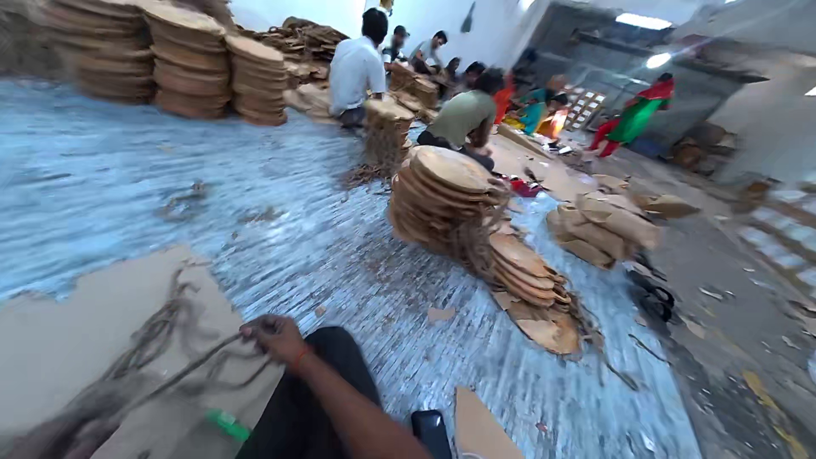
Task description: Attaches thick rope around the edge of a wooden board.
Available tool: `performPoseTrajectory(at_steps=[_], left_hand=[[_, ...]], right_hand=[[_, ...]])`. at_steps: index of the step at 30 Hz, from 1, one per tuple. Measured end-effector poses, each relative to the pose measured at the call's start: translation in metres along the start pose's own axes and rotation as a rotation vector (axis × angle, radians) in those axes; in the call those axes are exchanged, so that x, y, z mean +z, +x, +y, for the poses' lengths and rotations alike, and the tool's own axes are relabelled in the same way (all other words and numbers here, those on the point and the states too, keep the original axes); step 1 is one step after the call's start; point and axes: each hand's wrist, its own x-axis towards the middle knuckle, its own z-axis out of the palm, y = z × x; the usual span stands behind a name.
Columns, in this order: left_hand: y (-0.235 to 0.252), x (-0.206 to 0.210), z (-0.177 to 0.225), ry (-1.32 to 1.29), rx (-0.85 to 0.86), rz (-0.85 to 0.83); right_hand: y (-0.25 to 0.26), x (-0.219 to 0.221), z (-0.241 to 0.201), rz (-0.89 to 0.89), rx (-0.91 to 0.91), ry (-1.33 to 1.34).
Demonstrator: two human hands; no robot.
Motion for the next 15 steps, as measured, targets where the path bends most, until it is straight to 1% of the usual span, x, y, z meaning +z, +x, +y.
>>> performPoseTrajectory(at_steps=[1, 2, 4, 5, 6, 8, 9, 10, 12, 13, 15], left_hand=[[-0.001, 0.003, 0.006, 0.001, -0.002, -0.001], [0.001, 0.007, 0.006, 0.000, -0.021, 0.039], [0.002, 0.005, 0.008, -0.019, -0.134, 0.064], [0.005, 0.004, 0.010, -0.033, -0.204, 0.069], [0.008, 0.004, 0.010, -0.065, -0.262, 0.111], [0.011, -0.003, 0.007, -0.175, -0.324, 0.285], [0.011, -0.008, 0.005, -0.239, -0.353, 0.377], [0.011, -0.013, 0.003, -0.302, -0.393, 0.468], [0.010, -0.021, -0.003, -0.437, -0.465, 0.619], [0.009, -0.025, -0.005, -0.502, -0.494, 0.674], [0.008, -0.031, -0.005, -0.641, -0.516, 0.764]], right_hand=[[-0.003, -0.001, -0.002, -0.002, 0.038, -0.022], [-0.001, -0.001, 0.001, -0.014, 0.064, -0.012], [0.018, 0.001, 0.021, -0.069, 0.093, 0.045], [0.025, 0.004, 0.021, -0.083, 0.099, 0.114], [0.030, 0.006, 0.020, -0.078, 0.089, 0.211], [0.040, 0.012, 0.013, -0.050, 0.050, 0.342], [0.044, 0.014, 0.010, -0.039, 0.018, 0.317], [0.045, 0.016, 0.013, -0.029, -0.020, 0.220], [0.042, 0.020, 0.026, -0.021, -0.070, -0.100], [0.040, 0.022, 0.033, -0.046, -0.073, -0.284], [0.037, 0.029, 0.039, -0.184, -0.052, -0.604]])
